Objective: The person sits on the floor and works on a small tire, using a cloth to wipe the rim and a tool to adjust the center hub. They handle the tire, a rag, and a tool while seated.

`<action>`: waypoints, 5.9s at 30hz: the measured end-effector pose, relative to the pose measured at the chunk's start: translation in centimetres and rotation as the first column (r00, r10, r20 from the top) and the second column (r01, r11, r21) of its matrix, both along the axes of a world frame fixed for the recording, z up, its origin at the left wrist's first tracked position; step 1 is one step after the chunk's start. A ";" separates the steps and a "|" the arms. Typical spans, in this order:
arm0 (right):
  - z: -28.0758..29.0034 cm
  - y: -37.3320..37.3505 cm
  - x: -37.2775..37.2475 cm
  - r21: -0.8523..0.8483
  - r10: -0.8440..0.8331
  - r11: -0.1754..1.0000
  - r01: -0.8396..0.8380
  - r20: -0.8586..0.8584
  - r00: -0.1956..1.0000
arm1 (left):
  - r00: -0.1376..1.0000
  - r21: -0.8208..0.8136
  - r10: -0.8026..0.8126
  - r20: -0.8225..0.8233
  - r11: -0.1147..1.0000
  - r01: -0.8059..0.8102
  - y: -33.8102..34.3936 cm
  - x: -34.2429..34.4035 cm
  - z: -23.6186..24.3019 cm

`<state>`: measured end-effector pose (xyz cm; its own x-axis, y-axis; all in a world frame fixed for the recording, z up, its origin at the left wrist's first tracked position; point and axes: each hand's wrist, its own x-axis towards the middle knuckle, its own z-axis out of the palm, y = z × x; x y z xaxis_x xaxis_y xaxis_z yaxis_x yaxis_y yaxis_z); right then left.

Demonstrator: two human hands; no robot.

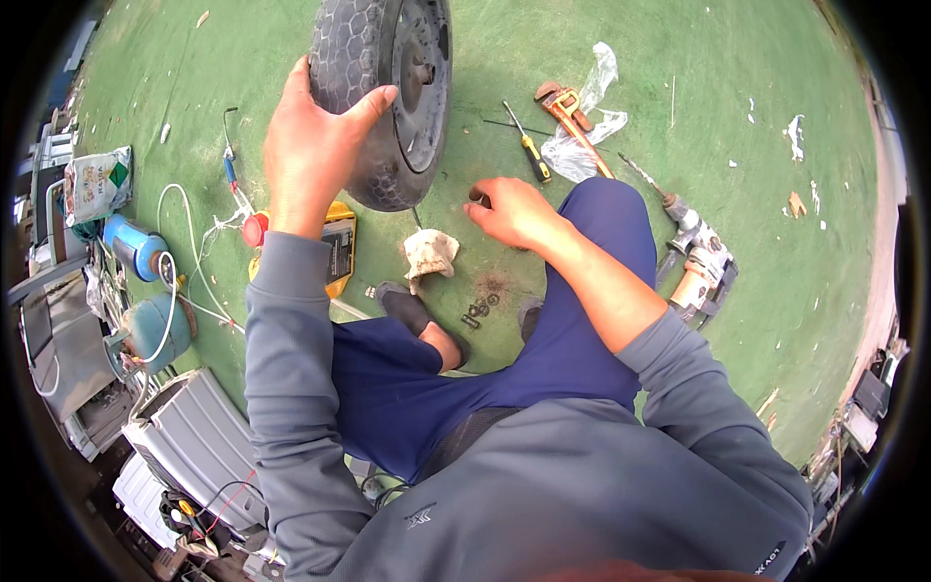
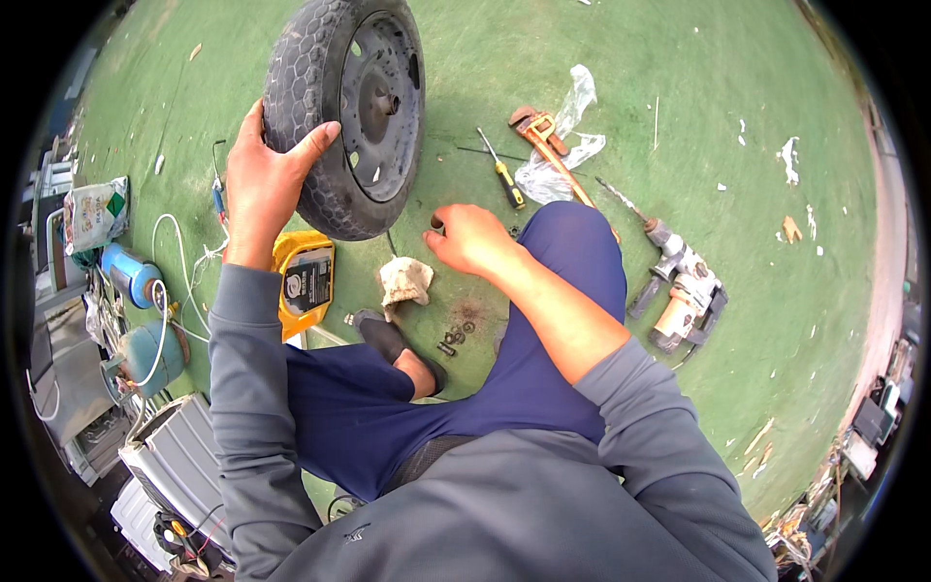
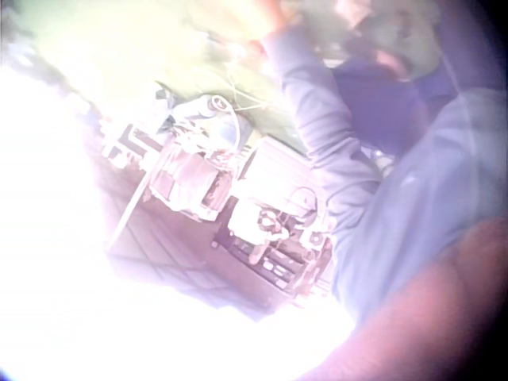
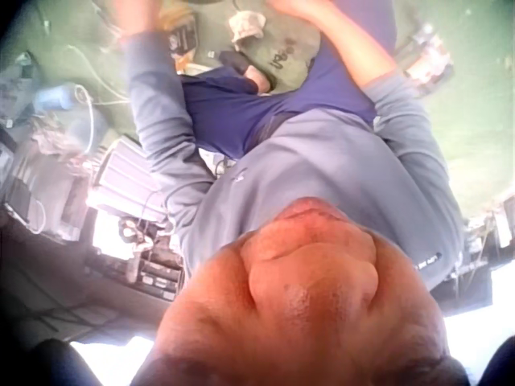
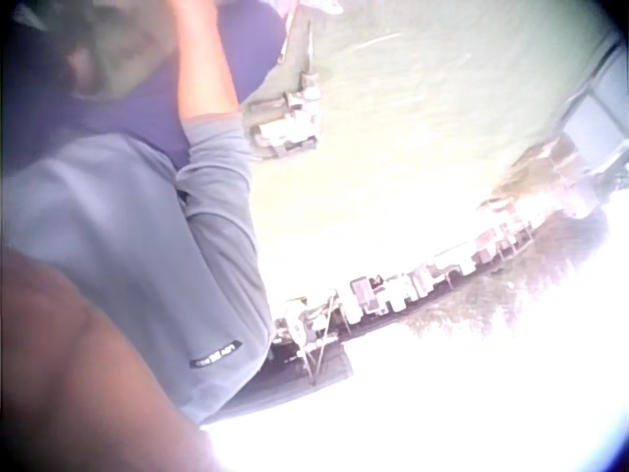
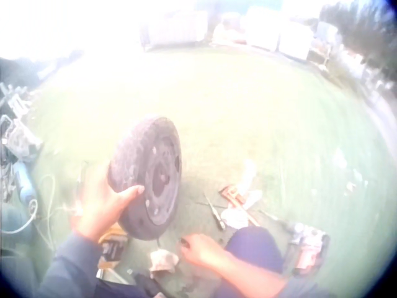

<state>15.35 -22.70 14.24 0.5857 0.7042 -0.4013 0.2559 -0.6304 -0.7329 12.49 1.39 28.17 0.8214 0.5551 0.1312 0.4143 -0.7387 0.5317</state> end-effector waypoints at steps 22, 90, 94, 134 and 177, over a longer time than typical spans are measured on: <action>9.6 12.0 12.6 0.583 -0.344 0.751 -0.310 0.746 0.571 | 0.943 0.053 0.190 -0.272 0.982 -0.183 -0.4 -3.5 1.8; 12.0 29.6 28.1 -0.102 0.278 0.929 -0.356 0.826 0.490 | 0.781 -0.168 0.247 -0.574 0.898 -0.407 0.0 -16.7 7.6; 11.1 29.0 30.3 -0.100 0.269 0.929 -0.356 0.845 0.463 | 0.823 -0.148 0.222 -0.523 0.927 -0.344 -2.1 -16.6 7.8; -10.1 12.6 -1.3 -0.134 -0.259 0.701 0.701 -0.963 0.076 | 0.968 0.054 0.204 0.146 0.975 -0.213 1.2 -0.5 -3.8; -15.2 7.2 0.9 0.009 -0.839 0.533 0.846 -0.124 0.530 | 0.699 -0.868 0.548 -0.460 -0.110 -0.485 1.6 -8.1 -26.1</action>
